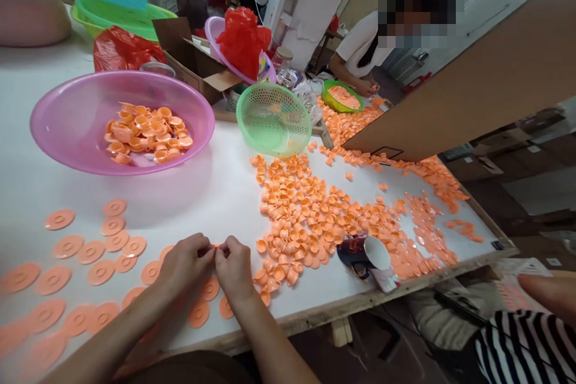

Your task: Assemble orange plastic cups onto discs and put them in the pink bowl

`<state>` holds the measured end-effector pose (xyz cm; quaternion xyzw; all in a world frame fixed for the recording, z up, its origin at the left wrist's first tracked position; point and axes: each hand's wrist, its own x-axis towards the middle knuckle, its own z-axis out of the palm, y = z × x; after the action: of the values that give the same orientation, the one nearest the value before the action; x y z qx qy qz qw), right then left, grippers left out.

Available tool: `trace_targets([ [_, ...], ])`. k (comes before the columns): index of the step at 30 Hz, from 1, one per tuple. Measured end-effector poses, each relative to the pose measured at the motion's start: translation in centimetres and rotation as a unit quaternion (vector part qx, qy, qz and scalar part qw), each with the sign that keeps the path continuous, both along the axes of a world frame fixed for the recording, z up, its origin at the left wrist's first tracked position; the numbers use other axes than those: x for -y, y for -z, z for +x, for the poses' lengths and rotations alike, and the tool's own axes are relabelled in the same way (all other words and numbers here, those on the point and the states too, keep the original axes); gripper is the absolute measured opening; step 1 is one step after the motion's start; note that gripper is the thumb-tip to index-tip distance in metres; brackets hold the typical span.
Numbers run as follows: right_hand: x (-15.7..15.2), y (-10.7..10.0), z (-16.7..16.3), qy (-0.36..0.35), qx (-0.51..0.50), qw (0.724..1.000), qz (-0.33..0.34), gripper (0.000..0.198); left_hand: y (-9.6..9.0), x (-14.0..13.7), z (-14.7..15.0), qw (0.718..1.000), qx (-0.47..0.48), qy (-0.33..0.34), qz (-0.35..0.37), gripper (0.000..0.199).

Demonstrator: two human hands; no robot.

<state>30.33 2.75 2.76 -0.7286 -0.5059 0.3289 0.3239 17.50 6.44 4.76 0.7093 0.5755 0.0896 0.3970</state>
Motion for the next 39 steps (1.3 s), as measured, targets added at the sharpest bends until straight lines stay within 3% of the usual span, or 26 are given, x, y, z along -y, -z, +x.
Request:
trace_targets([
  [3,-0.2,0.0,0.1,0.012,-0.028,0.999,-0.031,0.013,0.1,0.0,0.1,1.000,-0.012,-0.003,-0.003,0.021],
  [6,0.3,-0.1,0.1,0.003,-0.076,0.996,-0.038,0.010,0.9,0.3,-0.3,0.998,0.056,-0.025,0.012,0.014],
  [7,0.7,-0.2,0.0,0.001,-0.094,0.995,-0.024,0.009,1.2,0.5,-0.5,0.994,0.100,-0.043,0.017,0.013],
  [10,2.4,-0.5,-0.2,-0.005,-0.118,0.991,0.055,0.008,1.1,1.5,-1.6,0.966,0.245,-0.082,-0.022,0.035],
  [13,3.8,-1.3,-0.6,-0.020,-0.081,0.988,0.128,0.009,-0.4,2.8,-2.6,0.938,0.334,-0.076,-0.057,0.031],
  [18,4.5,-3.2,-1.3,-0.030,-0.027,0.979,0.201,0.009,-2.9,3.6,-3.5,0.928,0.368,-0.052,-0.035,0.023],
  [23,4.2,-4.2,-1.7,-0.047,-0.009,0.971,0.236,0.030,-2.7,3.8,-3.5,0.927,0.374,-0.037,-0.001,0.021],
  [31,3.9,-3.6,-2.2,-0.047,-0.035,0.969,0.240,0.024,-3.1,4.4,-2.6,0.945,0.312,-0.052,0.078,0.020],
  [35,4.2,-3.8,-2.4,-0.004,-0.080,0.979,0.188,0.014,-2.6,4.3,-2.0,0.954,0.283,-0.024,0.101,0.020],
  [37,3.0,-4.1,-1.1,-0.058,-0.122,0.983,0.124,0.013,-2.3,3.2,-2.3,0.959,0.256,-0.027,0.117,0.022],
  [39,0.0,-4.5,1.9,-0.161,-0.145,0.974,0.068,0.016,-2.3,1.0,-3.4,0.957,0.233,-0.071,0.159,0.026],
])
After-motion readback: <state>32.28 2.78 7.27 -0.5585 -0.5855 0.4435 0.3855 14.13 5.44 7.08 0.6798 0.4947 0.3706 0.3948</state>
